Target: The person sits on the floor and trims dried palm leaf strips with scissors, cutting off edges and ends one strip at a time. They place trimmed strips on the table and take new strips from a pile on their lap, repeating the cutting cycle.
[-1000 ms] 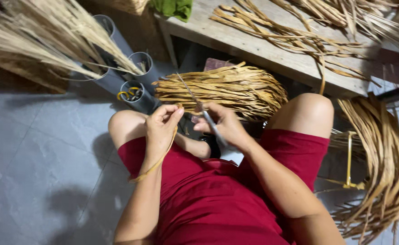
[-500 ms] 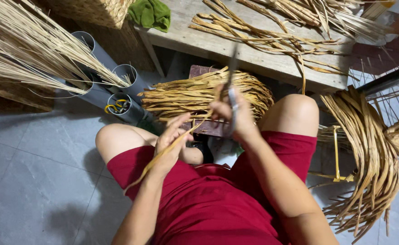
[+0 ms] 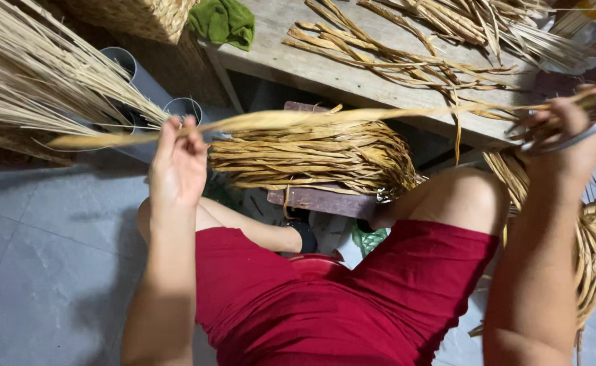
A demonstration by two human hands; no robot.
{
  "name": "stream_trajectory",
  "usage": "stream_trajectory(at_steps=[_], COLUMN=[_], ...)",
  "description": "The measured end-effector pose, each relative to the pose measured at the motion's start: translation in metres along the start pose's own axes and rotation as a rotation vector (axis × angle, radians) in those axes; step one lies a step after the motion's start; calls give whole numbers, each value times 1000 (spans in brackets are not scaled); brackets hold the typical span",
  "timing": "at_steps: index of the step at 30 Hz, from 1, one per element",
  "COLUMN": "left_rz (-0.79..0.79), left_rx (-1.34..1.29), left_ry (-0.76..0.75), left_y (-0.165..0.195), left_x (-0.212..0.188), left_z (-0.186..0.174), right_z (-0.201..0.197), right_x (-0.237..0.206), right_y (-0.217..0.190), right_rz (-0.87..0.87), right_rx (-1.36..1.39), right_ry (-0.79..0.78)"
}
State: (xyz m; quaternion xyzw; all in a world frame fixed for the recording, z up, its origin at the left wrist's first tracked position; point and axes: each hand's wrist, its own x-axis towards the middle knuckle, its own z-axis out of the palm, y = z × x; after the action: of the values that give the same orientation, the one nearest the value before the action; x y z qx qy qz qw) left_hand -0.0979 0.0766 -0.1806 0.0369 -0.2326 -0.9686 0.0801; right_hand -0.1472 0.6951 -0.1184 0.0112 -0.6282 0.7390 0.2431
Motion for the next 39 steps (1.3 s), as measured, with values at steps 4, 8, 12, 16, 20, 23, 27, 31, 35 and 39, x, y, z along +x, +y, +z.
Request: stream_trajectory(at_steps=[4, 8, 12, 16, 20, 23, 27, 31, 35, 39], left_rz=[-71, -56, -390, -405, -345, -219, 105, 212, 232, 378], left_rx=[69, 89, 506, 802, 827, 926, 1331, 1751, 1935, 1948], left_ry=[-53, -278, -258, -120, 22, 49, -27, -137, -190, -241], left_y=[-42, -99, -148, -164, -154, -138, -118, -116, -132, -143], left_x=[87, 169, 195, 180, 158, 155, 136, 115, 103, 105], left_z=[46, 108, 133, 106, 62, 41, 8, -3, -2, -4], right_z=[-34, -38, -45, -53, -26, 15, 82, 152, 199, 213], right_x=[68, 119, 130, 120, 95, 71, 48, 9, -24, -25], right_y=[-2, -8, -6, 10, 40, 51, 38, 27, 20, 16], right_rz=[97, 189, 265, 366, 111, -173, -115, 0, -130, -132], right_rx=[-115, -198, -328, -533, -625, -480, -624, -673, -1011, -1044], right_ry=[41, 34, 84, 173, 301, 152, -235, -513, -589, -612])
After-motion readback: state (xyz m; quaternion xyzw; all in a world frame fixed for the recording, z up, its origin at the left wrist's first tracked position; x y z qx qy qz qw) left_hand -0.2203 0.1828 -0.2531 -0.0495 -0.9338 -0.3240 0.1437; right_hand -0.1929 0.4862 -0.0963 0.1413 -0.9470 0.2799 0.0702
